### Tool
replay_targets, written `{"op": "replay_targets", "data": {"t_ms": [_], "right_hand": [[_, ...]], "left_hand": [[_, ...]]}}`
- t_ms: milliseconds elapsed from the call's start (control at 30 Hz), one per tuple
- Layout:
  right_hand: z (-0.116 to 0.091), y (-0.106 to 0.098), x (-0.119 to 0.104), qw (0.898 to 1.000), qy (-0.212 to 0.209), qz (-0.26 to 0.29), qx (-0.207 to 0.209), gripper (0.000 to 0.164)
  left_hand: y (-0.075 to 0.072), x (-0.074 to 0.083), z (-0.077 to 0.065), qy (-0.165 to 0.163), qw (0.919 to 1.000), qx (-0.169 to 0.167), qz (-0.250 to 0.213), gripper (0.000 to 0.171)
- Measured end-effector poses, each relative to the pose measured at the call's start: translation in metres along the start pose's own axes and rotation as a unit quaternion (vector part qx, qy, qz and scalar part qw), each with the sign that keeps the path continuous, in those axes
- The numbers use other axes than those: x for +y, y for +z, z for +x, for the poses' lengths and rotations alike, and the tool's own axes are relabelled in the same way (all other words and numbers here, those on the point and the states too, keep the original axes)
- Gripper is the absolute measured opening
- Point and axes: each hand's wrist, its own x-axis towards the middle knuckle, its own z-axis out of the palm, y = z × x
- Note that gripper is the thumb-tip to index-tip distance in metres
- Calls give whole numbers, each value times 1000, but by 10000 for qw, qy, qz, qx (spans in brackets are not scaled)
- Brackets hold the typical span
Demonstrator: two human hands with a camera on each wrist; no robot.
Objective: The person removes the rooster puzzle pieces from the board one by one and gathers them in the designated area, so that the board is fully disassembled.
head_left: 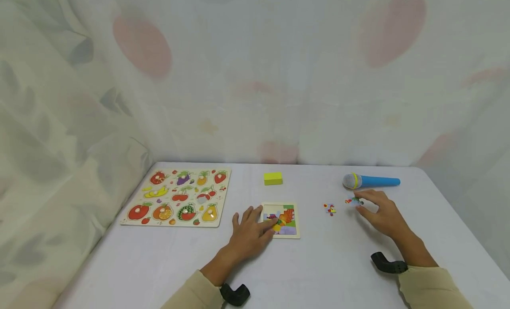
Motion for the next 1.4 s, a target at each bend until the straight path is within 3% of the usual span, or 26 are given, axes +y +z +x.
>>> {"op": "replay_targets", "data": {"t_ms": [167,367,600,733,900,1167,1400], "right_hand": [[-4,5,10,9984,401,98,-380,34],[-8,11,20,9880,1167,167,-999,36],[-9,19,28,9917,869,-46,-945,36],[-8,18,26,9910,935,-91,-948,38],[-4,8,14,9903,1085,-44,-865,44],[12,-9,-23,9972,637,13,-379,48],[29,-14,-61,9984,398,379,-147,51]], "left_hand": [[0,1,0,-2,10000,-21,-3,36],[-2,1,-1,-12,10000,-30,-25,37],[-3,1,-1,-49,10000,-49,-59,37],[-3,0,-1,-42,10000,-41,-40,37],[-2,1,-1,-33,9999,-64,-76,37],[-1,2,-1,-19,9999,-36,-113,36],[-2,3,-1,-23,10000,-30,-33,36]]}}
